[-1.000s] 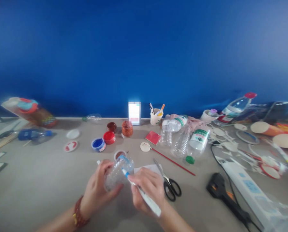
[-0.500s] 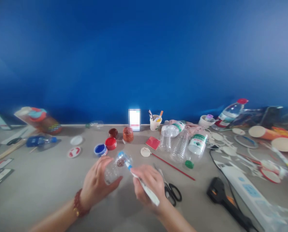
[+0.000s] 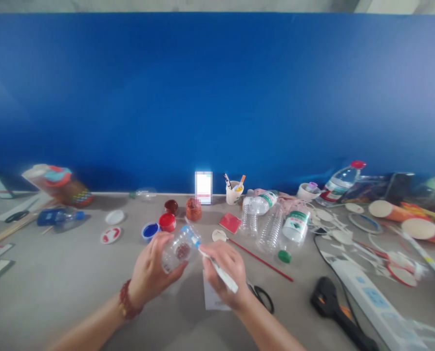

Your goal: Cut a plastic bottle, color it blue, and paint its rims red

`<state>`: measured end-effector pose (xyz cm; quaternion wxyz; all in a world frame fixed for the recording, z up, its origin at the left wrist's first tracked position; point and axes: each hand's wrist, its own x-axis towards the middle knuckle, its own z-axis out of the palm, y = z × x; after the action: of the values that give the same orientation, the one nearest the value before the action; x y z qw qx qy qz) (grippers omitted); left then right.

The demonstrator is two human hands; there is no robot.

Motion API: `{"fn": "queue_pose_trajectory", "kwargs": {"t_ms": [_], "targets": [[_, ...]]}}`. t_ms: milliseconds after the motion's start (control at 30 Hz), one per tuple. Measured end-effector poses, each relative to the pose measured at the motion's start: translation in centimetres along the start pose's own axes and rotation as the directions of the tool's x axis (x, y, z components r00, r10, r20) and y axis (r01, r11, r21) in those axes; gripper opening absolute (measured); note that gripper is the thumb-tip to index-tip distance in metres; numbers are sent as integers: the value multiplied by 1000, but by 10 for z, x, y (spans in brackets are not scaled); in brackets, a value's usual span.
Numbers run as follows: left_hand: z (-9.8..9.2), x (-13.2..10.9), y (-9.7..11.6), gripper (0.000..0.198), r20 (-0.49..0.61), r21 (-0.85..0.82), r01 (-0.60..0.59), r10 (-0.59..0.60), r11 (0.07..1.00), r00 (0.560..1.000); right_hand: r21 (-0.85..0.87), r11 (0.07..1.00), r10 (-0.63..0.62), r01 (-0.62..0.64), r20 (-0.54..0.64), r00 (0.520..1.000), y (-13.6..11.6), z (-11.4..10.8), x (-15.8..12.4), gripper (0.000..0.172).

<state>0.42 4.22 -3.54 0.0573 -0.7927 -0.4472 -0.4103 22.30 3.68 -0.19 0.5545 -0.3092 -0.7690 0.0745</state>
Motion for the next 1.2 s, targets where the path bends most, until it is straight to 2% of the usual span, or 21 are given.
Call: {"fn": "queue_pose_trajectory", "kwargs": {"t_ms": [367,733,1067,1200], "targets": [[7,-3,-3,56,17,-30,12,-12,999,1000,-15,1000,26,-27,-25,999,3,1,-6,23],[5,-4,-1,53,58,-51,59,-56,997,997,-4,1000,-11,11,16,1000,4,-1,-7,26],[2,-4,-1,54,69,-83,100,-94,992,993,-29,1000,4,-5,-36,999,0,-1,-6,28],[2,-3,0,51,75,-93,121,-114,988,991,-7,1000,-21,21,-13,1000,0,-1,-6,27]]}}
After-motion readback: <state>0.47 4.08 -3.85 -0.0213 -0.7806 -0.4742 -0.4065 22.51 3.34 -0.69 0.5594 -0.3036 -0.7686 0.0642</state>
